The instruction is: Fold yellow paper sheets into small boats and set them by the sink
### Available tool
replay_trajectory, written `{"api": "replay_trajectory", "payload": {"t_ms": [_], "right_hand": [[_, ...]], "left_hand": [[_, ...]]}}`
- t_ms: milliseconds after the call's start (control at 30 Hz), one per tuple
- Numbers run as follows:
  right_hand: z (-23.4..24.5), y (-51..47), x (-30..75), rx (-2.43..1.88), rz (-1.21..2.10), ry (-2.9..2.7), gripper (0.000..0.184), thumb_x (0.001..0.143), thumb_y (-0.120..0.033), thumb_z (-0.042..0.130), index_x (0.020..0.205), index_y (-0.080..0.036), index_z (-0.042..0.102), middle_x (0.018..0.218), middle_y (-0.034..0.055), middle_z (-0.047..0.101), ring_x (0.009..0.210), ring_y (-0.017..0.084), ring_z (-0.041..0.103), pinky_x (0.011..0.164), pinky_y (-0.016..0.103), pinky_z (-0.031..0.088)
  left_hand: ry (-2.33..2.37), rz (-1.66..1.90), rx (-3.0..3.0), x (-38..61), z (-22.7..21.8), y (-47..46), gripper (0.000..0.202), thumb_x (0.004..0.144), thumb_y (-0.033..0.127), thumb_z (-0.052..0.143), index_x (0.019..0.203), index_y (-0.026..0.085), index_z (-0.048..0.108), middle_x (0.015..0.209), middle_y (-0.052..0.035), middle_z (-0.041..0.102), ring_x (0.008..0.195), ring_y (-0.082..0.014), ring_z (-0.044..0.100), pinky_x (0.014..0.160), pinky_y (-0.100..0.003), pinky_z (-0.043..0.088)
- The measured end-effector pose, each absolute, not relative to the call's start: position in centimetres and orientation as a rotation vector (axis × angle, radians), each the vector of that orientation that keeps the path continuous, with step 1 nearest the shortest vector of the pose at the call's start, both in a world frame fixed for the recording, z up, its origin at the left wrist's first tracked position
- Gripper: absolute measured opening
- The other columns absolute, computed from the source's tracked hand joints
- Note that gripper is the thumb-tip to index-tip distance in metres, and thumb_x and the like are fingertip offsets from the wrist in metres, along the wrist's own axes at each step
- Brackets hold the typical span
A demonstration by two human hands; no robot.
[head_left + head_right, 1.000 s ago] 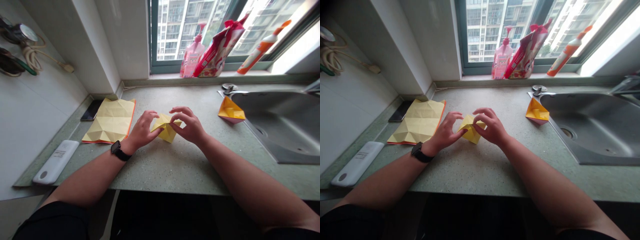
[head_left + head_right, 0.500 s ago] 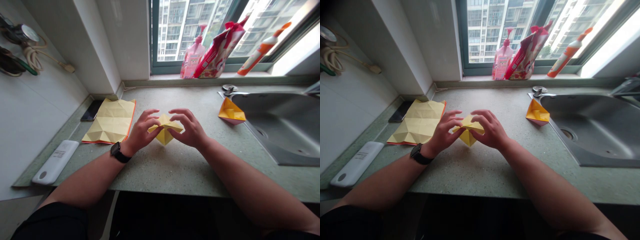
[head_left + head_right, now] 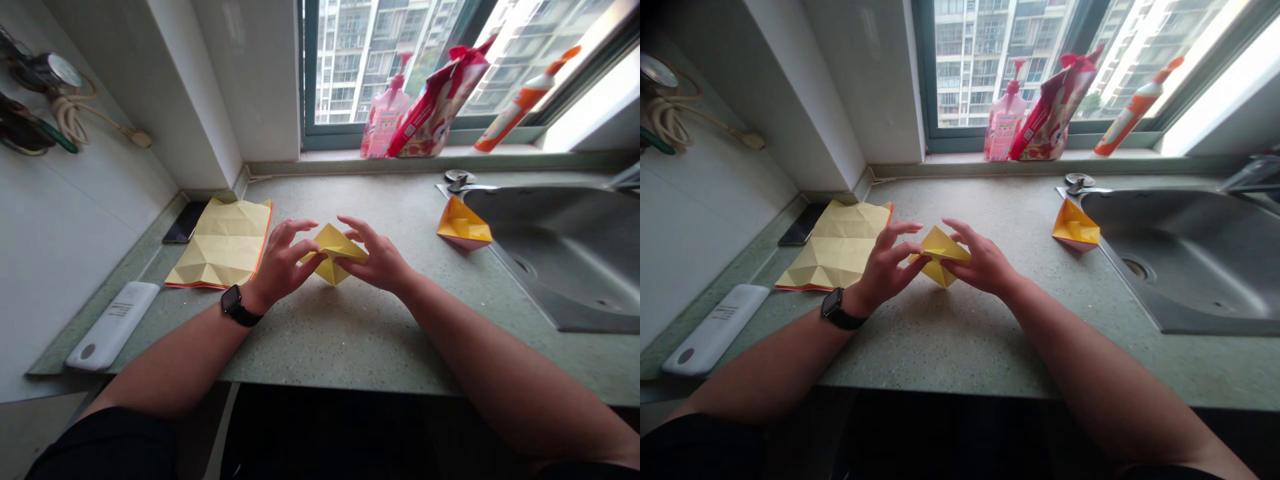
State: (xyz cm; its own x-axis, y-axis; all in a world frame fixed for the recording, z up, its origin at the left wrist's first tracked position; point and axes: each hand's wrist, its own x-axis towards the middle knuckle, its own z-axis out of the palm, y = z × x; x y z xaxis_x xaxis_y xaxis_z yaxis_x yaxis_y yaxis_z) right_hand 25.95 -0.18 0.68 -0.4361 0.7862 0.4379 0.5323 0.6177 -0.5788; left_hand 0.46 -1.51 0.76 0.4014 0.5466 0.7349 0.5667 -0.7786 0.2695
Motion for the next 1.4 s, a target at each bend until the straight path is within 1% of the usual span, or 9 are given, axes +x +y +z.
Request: {"api": "replay_trajectory", "payload": {"t_ms": [133,367,567,800,900,1000,1100,1233,1400], "right_hand": [[1.0,-0.6,25.9,-0.926,0.451,-2.142,0.075,0.096,-0.04,0.07,0.166,-0.031,0.044,0.12,0.0059,0.08,0.112,0.028,0.08,0.095,0.043,0.064],[1.5,-1.5,25.3,-0.799,0.333,-2.158,0.068,0.099,-0.026,0.064,0.164,-0.034,0.047,0.111,0.0013,0.084,0.106,0.025,0.08,0.104,0.046,0.061],[1.5,-1.3,25.6,-0.871,0.085,-2.234,0.065,0.099,-0.023,0.063,0.161,-0.04,0.054,0.124,0.0008,0.083,0.118,0.029,0.075,0.112,0.053,0.054],[0.9,0.0,26.2,-0.983,-0.053,-2.204,0.09,0.098,-0.029,0.071,0.176,-0.038,0.028,0.151,0.0074,0.07,0.14,0.039,0.061,0.12,0.063,0.047],[-0.1,1.8,27.6,-1.045,-0.058,-2.067,0.112,0.092,-0.034,0.079,0.179,-0.034,0.009,0.168,0.0127,0.053,0.146,0.045,0.054,0.121,0.067,0.046],[-1.7,3.6,29.0,-1.139,0.166,-1.973,0.118,0.09,-0.035,0.079,0.179,-0.034,0.001,0.169,0.0153,0.051,0.149,0.044,0.052,0.118,0.066,0.051],[-2.9,4.5,29.2,-1.194,0.476,-1.95,0.103,0.088,-0.039,0.08,0.175,-0.037,0.025,0.165,0.014,0.055,0.146,0.041,0.057,0.118,0.066,0.051],[-2.6,3.9,27.8,-1.031,0.833,-1.849,0.062,0.087,-0.046,0.082,0.145,-0.035,0.062,0.151,0.0106,0.065,0.14,0.035,0.063,0.119,0.061,0.052],[-0.9,2.7,26.6,-0.826,0.873,-1.753,0.034,0.089,-0.056,0.083,0.103,-0.028,0.071,0.11,0.0061,0.074,0.109,0.026,0.072,0.104,0.05,0.059]], "left_hand": [[-1.016,-1.41,-2.604,0.5,0.7,-1.5,0.011,0.107,0.035,0.07,0.111,0.026,0.066,0.147,-0.0092,0.064,0.136,-0.0276,0.062,0.121,-0.057,0.051],[-0.936,-1.5,-2.571,0.6,0.7,-1.3,0.051,0.105,0.037,0.073,0.149,0.026,0.049,0.14,-0.0131,0.067,0.132,-0.0285,0.065,0.118,-0.053,0.054],[-0.884,-1.365,-2.555,0.7,1.2,-2.2,0.016,0.106,0.032,0.071,0.121,0.031,0.065,0.135,-0.0059,0.068,0.126,-0.0245,0.065,0.12,-0.054,0.051],[-0.925,-1.455,-2.538,0.3,1.3,-1.5,0.003,0.105,0.026,0.073,0.106,0.026,0.07,0.105,-0.0019,0.07,0.096,-0.0184,0.066,0.09,-0.037,0.058],[-0.958,-1.653,-2.508,0.1,1.2,-0.6,0.005,0.105,0.022,0.073,0.104,0.024,0.068,0.102,-0.0013,0.068,0.096,-0.0168,0.067,0.09,-0.034,0.059],[-1.035,-1.827,-2.474,0.0,0.8,0.1,0.007,0.105,0.022,0.073,0.103,0.024,0.066,0.104,-0.0018,0.066,0.101,-0.0179,0.067,0.095,-0.037,0.06],[-1.064,-2.055,-2.558,0.2,0.3,0.5,0.008,0.107,0.029,0.07,0.106,0.024,0.064,0.106,-0.0034,0.064,0.102,-0.0183,0.066,0.096,-0.038,0.062],[-1.043,-2.252,-2.719,0.7,-0.1,0.5,0.015,0.108,0.036,0.069,0.107,0.023,0.061,0.107,-0.0037,0.063,0.103,-0.0172,0.068,0.099,-0.038,0.062],[-1.017,-2.206,-2.894,0.9,0.0,0.2,0.016,0.109,0.036,0.066,0.105,0.022,0.06,0.106,-0.0041,0.065,0.101,-0.0171,0.069,0.095,-0.036,0.063]]}}
